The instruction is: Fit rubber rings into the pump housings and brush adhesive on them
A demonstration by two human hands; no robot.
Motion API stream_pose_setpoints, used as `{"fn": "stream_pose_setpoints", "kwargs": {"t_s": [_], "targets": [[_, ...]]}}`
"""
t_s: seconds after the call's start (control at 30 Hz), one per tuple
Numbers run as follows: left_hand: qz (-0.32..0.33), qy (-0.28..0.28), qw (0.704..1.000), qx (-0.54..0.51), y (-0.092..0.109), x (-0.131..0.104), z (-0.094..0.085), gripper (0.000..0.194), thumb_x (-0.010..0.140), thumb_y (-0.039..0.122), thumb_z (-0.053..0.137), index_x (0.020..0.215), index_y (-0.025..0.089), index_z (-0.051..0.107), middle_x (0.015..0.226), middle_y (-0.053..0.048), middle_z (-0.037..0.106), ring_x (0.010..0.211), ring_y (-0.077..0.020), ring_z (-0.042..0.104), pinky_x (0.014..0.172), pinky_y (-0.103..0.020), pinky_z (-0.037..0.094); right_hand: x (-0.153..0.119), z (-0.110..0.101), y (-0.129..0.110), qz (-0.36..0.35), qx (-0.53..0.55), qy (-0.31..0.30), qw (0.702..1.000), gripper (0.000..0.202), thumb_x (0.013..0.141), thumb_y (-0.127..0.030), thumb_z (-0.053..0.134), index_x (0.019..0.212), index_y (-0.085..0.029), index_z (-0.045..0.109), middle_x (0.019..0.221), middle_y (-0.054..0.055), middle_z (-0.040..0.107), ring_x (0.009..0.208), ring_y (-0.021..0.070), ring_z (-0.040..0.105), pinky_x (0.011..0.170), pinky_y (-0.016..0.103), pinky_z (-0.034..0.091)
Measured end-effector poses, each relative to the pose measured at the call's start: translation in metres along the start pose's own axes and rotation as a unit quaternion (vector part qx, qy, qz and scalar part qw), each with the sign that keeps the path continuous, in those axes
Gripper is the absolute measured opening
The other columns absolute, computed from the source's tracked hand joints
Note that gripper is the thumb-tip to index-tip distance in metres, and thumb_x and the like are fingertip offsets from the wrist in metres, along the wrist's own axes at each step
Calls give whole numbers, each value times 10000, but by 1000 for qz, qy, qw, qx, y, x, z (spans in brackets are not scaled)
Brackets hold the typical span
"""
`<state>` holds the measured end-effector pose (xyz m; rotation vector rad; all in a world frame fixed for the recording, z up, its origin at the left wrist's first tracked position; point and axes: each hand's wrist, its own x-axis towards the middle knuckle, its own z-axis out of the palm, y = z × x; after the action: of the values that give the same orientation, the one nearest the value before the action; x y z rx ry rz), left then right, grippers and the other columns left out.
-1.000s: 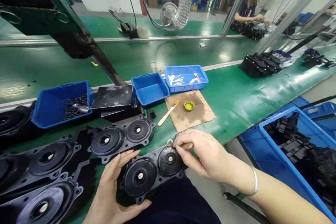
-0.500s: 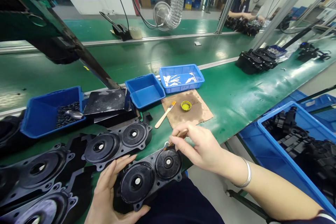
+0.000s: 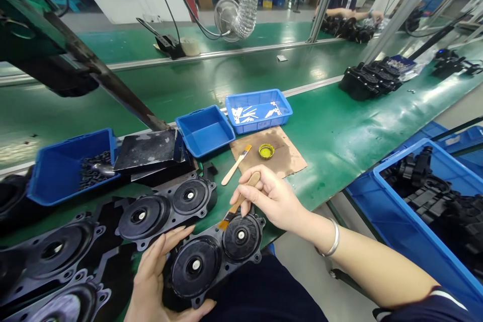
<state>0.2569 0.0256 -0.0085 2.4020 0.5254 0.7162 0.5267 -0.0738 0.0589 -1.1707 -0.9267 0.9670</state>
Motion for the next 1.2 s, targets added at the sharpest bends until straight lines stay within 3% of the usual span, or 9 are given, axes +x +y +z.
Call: {"fn": "stream_pose_setpoints", "kwargs": {"t_s": [0.13,0.37,0.5,0.63,0.8,0.97,1.2], "targets": [[-16,4,1000,-15,2,-1,0,1192,699,447,872,1617,190,157,1346,-179,638,1325,-379,554,1063,-587,506,6,-6,1,-6,-6,-47,999,164,1038,-330,597,1016,-197,502,900,29,748,656,102,692,648,259,562],[-35,1,998,-47,2,-4,2,1200,676,365,892,1618,213,164,1360,-188,626,1342,-396,536,1081,-634,458,6,-31,-10,-14,-35,-55,998,154,1042,-308,595,991,-196,502,894,30,738,673,106,682,664,273,557],[-70,16,994,-85,7,-3,5,1167,696,320,869,1620,258,159,1380,-177,602,1362,-413,503,1130,-718,357,5,-28,-7,-32,-10,-45,998,145,1047,-303,588,995,-202,499,892,28,742,680,112,698,663,274,563],[-64,24,994,-81,7,-1,5,1162,708,406,877,1618,260,169,1349,-174,616,1340,-404,525,1135,-709,368,6,-21,1,-40,8,-59,997,169,1040,-323,597,983,-197,500,908,36,744,676,109,695,672,281,566],[-60,19,996,-65,1,-2,6,1223,670,482,901,1619,259,162,1333,-171,630,1353,-409,522,1158,-705,352,-12,-31,1,-31,-15,3,999,149,1053,-309,577,998,-196,498,903,45,749,681,116,703,681,287,567],[-58,39,995,-74,3,-2,9,1115,741,507,823,1621,253,187,1306,-168,629,1335,-423,527,1148,-731,348,-43,-41,-8,-36,-44,57,997,118,1055,-286,570,992,-196,525,905,48,745,673,121,701,670,297,586],[-89,14,991,-96,3,-2,5,1177,697,461,883,1620,278,175,1332,-187,591,1333,-461,510,1123,-806,306,-43,-26,3,-118,-52,87,988,78,1063,-286,543,1034,-221,513,955,48,750,718,130,709,732,329,615]]}}
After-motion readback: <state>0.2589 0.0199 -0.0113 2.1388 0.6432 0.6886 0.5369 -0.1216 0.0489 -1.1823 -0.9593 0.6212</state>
